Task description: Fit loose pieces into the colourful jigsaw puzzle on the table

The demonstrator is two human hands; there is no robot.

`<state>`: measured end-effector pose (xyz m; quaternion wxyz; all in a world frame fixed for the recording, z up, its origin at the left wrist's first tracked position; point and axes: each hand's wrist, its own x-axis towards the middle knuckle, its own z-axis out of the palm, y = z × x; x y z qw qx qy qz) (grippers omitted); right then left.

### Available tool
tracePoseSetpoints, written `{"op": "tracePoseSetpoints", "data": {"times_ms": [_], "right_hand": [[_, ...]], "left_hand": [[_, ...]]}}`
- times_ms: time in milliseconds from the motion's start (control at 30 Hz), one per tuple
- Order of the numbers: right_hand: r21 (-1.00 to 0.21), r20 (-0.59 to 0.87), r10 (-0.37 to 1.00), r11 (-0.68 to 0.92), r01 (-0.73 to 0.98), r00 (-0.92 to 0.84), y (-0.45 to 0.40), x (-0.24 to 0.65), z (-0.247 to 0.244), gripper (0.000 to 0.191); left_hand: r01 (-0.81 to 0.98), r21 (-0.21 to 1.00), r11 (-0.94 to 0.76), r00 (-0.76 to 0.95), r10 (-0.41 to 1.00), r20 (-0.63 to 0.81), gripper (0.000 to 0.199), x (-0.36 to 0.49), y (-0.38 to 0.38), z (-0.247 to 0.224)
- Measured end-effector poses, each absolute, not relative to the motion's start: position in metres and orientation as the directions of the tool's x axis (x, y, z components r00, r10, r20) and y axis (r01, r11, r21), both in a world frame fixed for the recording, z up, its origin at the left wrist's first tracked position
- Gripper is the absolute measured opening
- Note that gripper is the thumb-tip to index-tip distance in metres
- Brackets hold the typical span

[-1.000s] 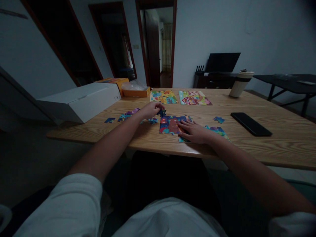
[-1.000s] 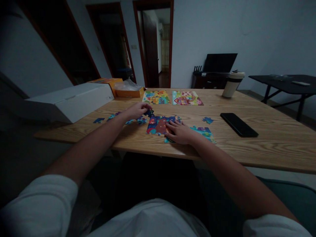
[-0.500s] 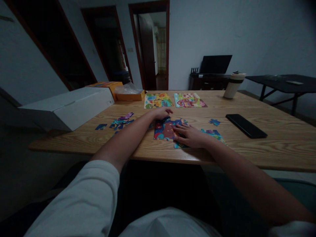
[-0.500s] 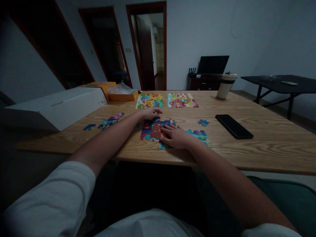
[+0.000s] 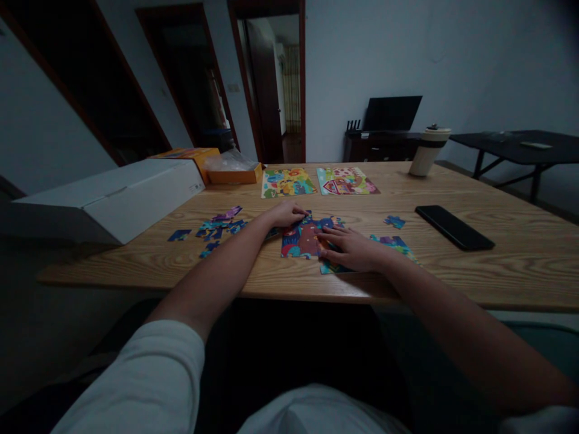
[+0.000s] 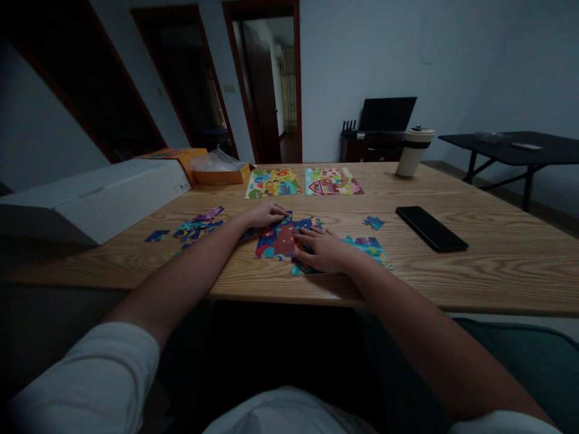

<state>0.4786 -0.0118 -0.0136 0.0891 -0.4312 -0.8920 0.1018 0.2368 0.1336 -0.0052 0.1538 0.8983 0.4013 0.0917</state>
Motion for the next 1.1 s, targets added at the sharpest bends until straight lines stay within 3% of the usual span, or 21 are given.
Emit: {"op": "tracePoseSetpoints", "data": {"times_ms": [433,667,900,1100], "right_hand": [[-0.280,0.067,0.791,0.600,0.749,-0.608,-0.0113,0.4801,-0.0128,0.073],[-0.268,0.067,0.794,0.598,0.755,-0.605,-0.0106,0.4805,-0.0144,0.074],[-0.284,0.059,0.797,0.591,0.755,-0.601,-0.0110,0.4805,-0.0142,0.075],[-0.269,0.058,0.794,0.596,0.756,-0.605,-0.0123,0.4799,-0.0121,0.073]], "left_hand": [[0.724,0.294,-0.624,0.641,0.766,0.048,0.045,0.2341,0.1325,-0.0035],[0.721,0.335,-0.606,0.623,0.779,0.068,0.039,0.2359,0.1343,-0.0074],[0.715,0.465,-0.522,0.564,0.824,0.058,0.029,0.2416,0.1306,-0.0086],[0.729,0.461,-0.506,0.551,0.833,0.044,0.030,0.2437,0.1335,-0.0084]]}}
